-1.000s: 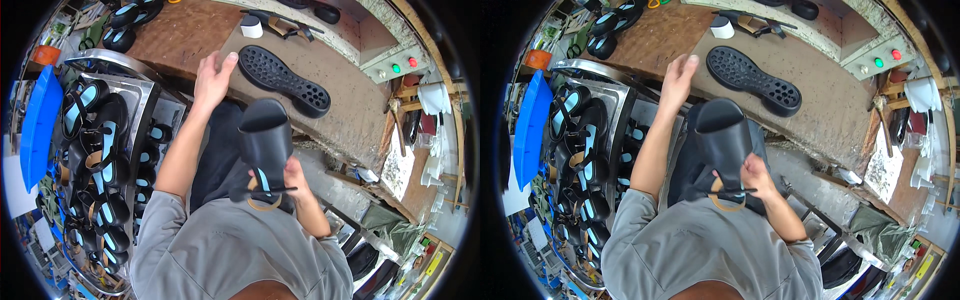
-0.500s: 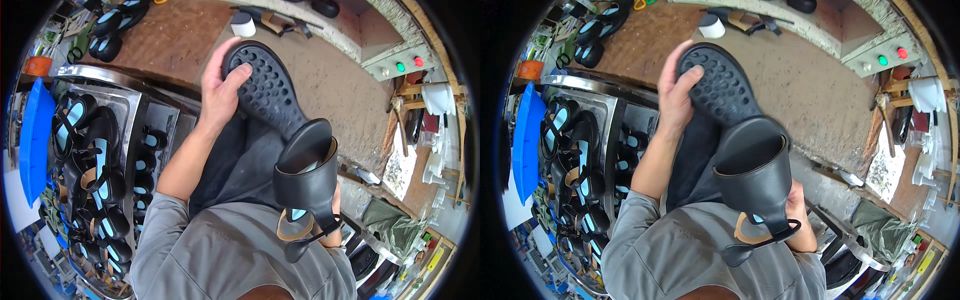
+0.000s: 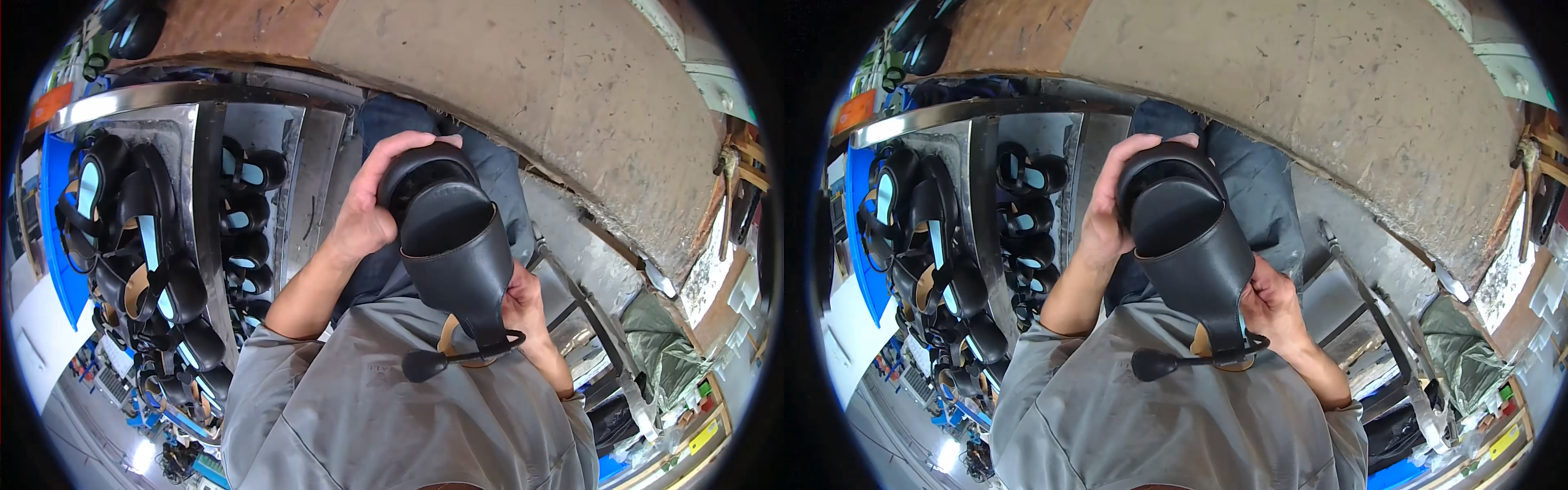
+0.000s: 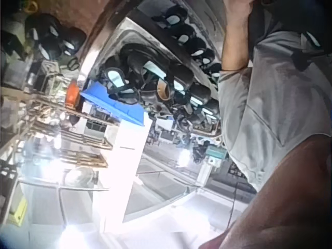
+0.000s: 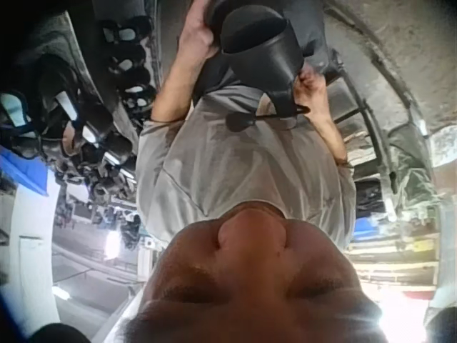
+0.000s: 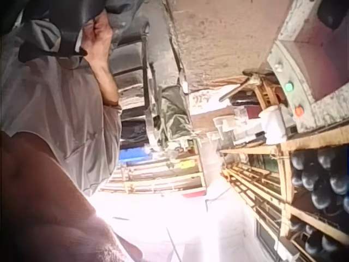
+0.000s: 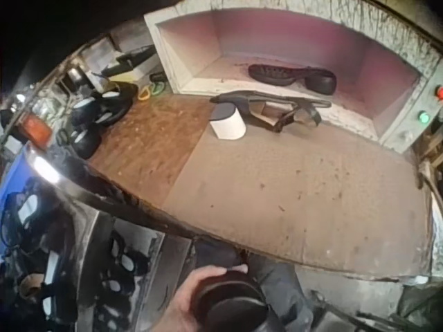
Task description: The person assembles black sandals by pressing the sole onto the upper part and securing the straps. They handle multiple sandals one at a time, inspecting the fit and alignment of the components before placing them on a nearby rack.
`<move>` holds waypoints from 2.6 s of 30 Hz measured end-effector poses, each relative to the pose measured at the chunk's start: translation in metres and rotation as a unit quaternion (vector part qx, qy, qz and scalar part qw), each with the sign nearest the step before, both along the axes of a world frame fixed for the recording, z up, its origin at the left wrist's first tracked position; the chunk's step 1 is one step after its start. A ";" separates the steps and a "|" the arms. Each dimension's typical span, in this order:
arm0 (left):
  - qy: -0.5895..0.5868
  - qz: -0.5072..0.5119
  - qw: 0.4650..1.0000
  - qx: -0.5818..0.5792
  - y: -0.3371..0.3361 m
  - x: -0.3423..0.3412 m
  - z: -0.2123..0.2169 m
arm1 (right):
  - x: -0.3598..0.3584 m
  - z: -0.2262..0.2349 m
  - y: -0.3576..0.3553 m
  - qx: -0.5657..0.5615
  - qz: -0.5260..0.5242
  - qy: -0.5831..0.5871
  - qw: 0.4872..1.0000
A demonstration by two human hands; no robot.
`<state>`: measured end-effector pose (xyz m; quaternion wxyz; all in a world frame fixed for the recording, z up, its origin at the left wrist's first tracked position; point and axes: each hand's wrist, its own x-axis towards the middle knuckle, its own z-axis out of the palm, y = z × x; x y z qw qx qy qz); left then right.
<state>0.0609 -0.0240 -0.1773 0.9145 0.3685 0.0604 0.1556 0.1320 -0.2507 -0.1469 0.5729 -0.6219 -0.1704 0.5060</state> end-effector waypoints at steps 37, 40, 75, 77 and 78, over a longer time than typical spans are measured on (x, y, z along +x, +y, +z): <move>-0.063 -0.059 0.986 0.141 -0.015 0.013 0.011 | 0.011 -0.003 -0.017 -0.068 -0.103 0.210 0.970; -0.052 -0.065 0.986 0.148 -0.017 0.012 0.012 | 0.012 -0.001 -0.014 -0.043 -0.108 0.213 0.970; 0.164 -0.033 0.869 0.465 -0.007 -0.001 0.095 | 0.010 0.018 0.000 0.023 0.116 -0.182 0.976; 0.156 -0.034 0.871 0.464 -0.006 0.001 0.095 | 0.013 0.019 0.001 0.018 0.121 -0.171 0.978; 0.153 -0.034 0.872 0.463 -0.005 0.002 0.095 | 0.014 0.020 0.001 0.016 0.123 -0.166 0.978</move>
